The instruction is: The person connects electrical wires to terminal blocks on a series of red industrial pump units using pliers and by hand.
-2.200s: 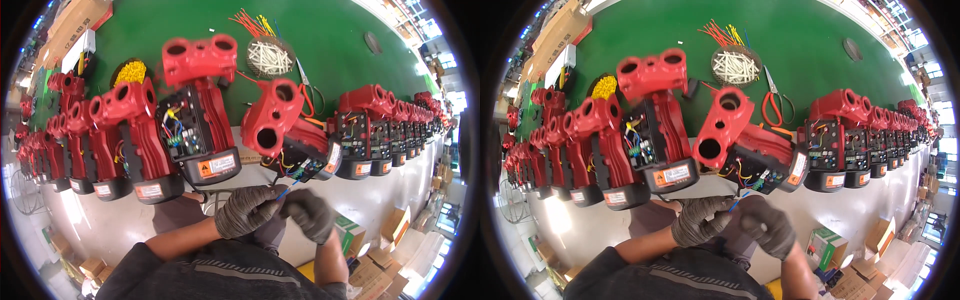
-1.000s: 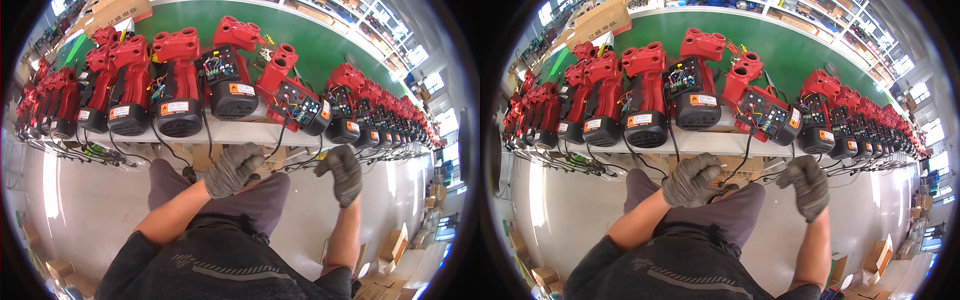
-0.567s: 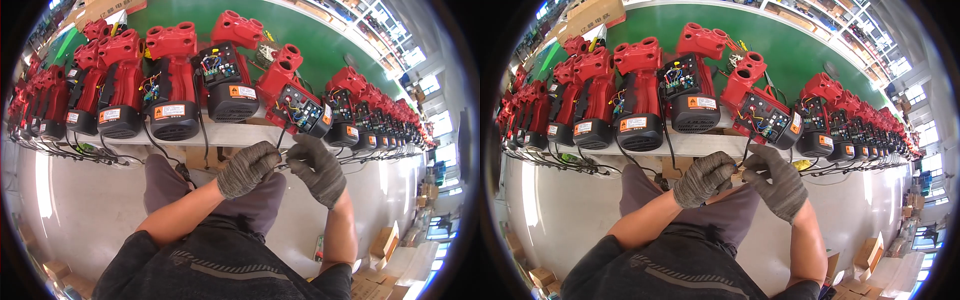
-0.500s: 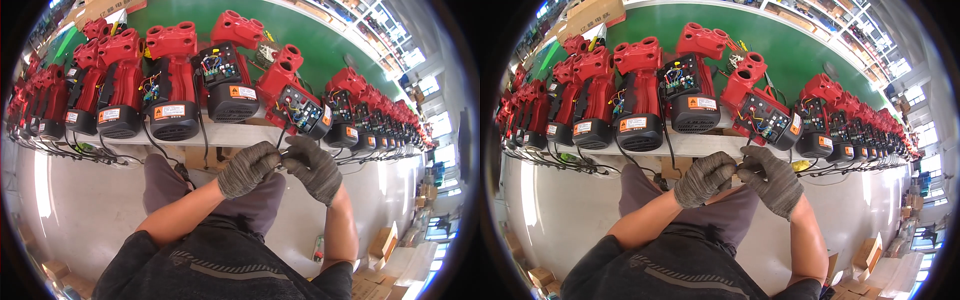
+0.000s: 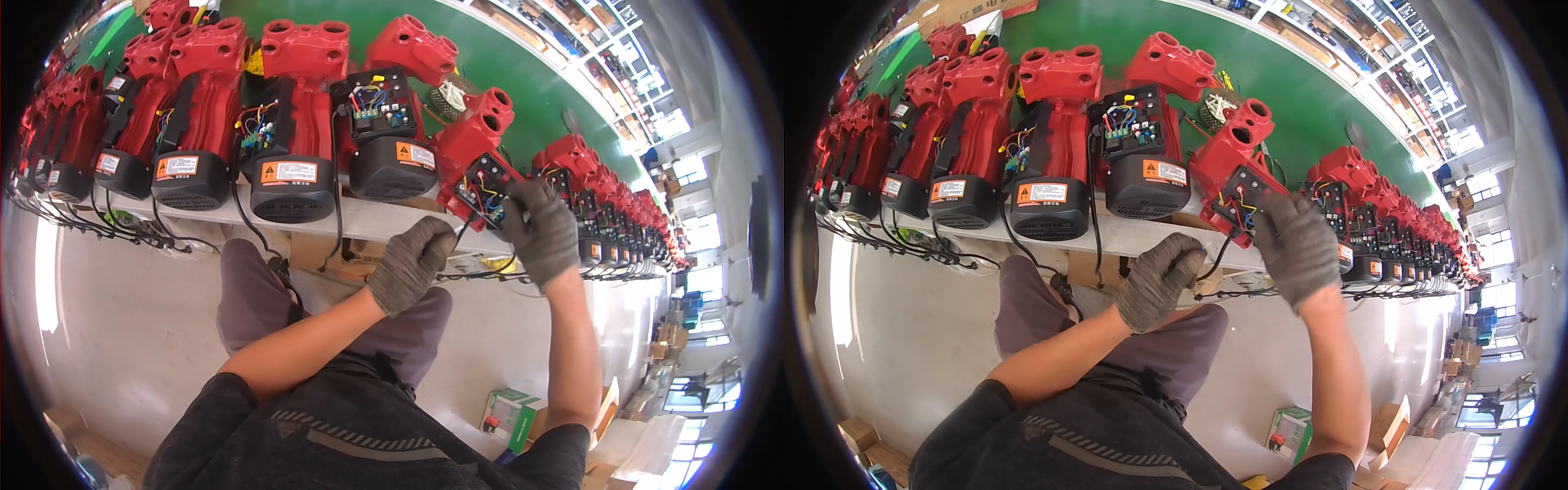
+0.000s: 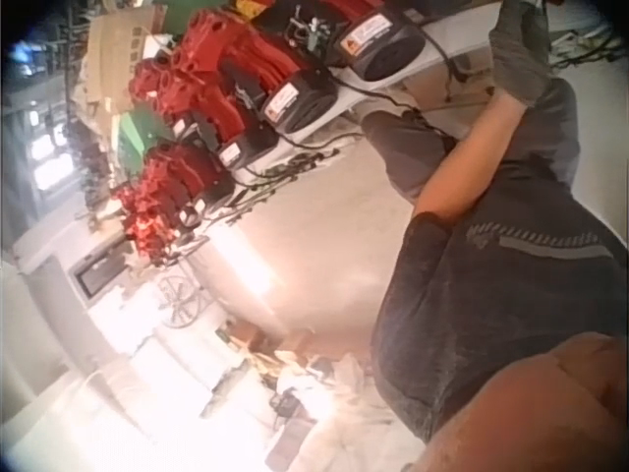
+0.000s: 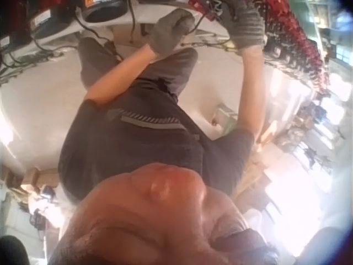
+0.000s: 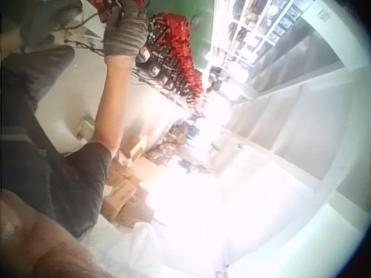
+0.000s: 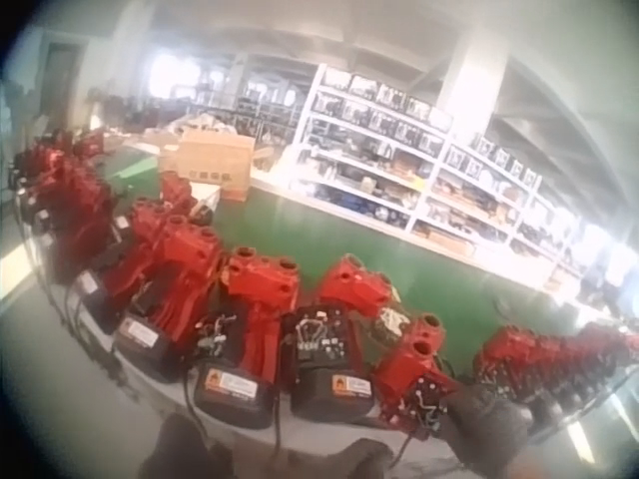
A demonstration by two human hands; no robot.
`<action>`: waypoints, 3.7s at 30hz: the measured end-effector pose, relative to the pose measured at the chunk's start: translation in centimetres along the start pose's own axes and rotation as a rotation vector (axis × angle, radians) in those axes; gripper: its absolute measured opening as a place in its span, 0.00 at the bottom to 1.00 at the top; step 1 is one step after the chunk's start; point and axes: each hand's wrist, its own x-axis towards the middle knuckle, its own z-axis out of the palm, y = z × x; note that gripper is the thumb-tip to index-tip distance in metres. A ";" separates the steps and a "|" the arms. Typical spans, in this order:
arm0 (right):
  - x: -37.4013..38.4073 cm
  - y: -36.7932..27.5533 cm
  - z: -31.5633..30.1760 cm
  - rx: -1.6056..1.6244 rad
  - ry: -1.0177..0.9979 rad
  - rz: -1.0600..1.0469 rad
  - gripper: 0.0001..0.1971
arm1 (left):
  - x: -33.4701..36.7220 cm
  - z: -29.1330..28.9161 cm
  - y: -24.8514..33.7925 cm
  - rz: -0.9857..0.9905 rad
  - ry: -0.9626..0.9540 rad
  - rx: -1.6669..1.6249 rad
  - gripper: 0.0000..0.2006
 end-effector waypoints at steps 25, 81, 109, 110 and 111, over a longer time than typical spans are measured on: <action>4.2 0.9 4.1 -0.483 -0.354 -0.066 0.13 | 5.5 3.4 -3.5 0.077 0.250 0.108 0.12; 6.0 2.6 0.6 -0.207 -0.518 -0.279 0.10 | 7.6 7.9 -4.7 0.051 0.267 -0.186 0.18; 8.1 2.1 2.3 -0.113 -0.614 0.384 0.11 | 7.6 8.6 -3.9 -0.029 0.376 -0.461 0.16; 8.2 1.6 2.1 -0.115 -0.615 0.384 0.11 | 7.5 8.5 -3.8 -0.042 0.383 -0.479 0.16; 8.5 0.7 1.8 -0.039 -0.635 0.471 0.11 | 7.6 8.6 -4.1 -0.043 0.384 -0.481 0.16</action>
